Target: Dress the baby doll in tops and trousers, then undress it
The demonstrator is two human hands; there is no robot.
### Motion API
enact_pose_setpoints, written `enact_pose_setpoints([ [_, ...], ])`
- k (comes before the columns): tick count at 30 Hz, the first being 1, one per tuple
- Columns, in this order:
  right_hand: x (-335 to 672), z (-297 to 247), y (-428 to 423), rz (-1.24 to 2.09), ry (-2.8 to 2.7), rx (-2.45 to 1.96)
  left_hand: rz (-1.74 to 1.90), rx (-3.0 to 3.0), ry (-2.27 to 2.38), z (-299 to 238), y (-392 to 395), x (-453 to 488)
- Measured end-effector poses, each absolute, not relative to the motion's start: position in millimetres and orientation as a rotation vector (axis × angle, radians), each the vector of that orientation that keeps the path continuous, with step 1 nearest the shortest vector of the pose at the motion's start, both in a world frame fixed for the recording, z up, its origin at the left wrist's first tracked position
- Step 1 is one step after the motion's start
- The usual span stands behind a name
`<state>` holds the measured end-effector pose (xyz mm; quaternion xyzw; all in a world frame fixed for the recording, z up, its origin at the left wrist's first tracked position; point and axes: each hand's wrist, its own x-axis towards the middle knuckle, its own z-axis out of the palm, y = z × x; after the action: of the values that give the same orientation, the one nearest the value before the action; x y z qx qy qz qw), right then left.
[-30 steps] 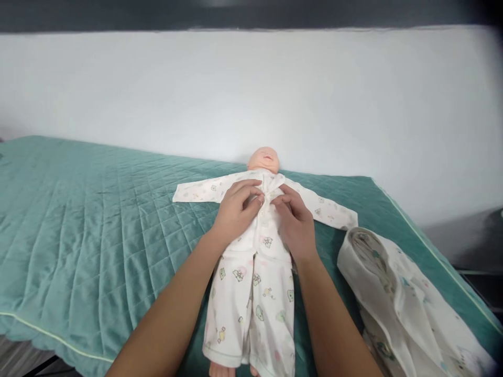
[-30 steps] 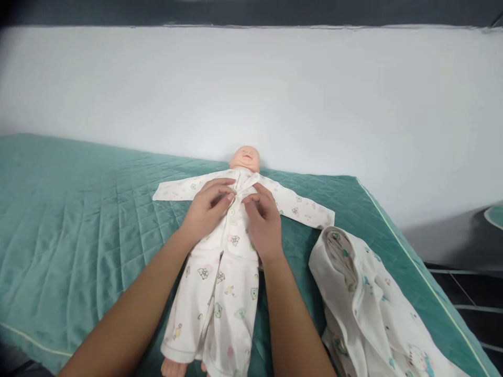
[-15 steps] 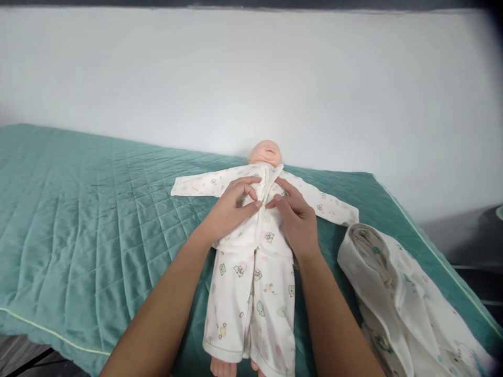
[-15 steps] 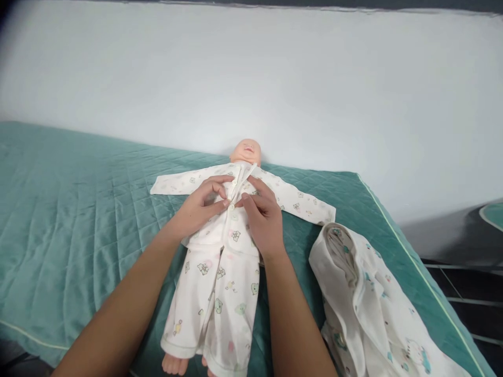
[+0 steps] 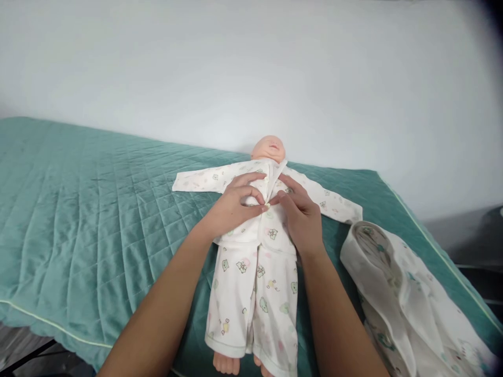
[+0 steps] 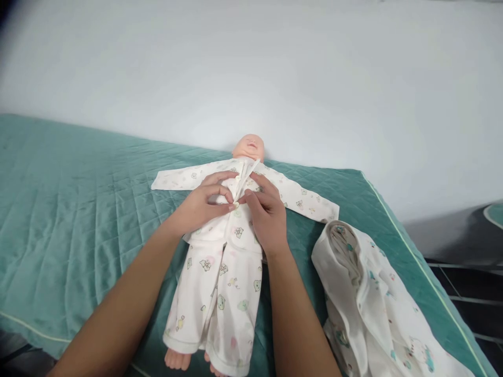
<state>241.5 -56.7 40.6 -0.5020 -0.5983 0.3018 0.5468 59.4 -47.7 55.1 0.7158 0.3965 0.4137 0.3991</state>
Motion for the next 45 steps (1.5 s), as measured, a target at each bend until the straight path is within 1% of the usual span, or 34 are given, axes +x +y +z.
enact_pose_setpoints([
  [24,245,42,-57,0.672,-1.69,-1.082,1.091,1.833,1.017,52,-46,60],
  [31,242,41,-58,0.623,-1.58,-1.147,1.098,1.797,0.999,53,-46,61],
  [45,253,42,-56,0.656,-1.828,-1.039,1.107,1.771,1.005,53,-46,60],
])
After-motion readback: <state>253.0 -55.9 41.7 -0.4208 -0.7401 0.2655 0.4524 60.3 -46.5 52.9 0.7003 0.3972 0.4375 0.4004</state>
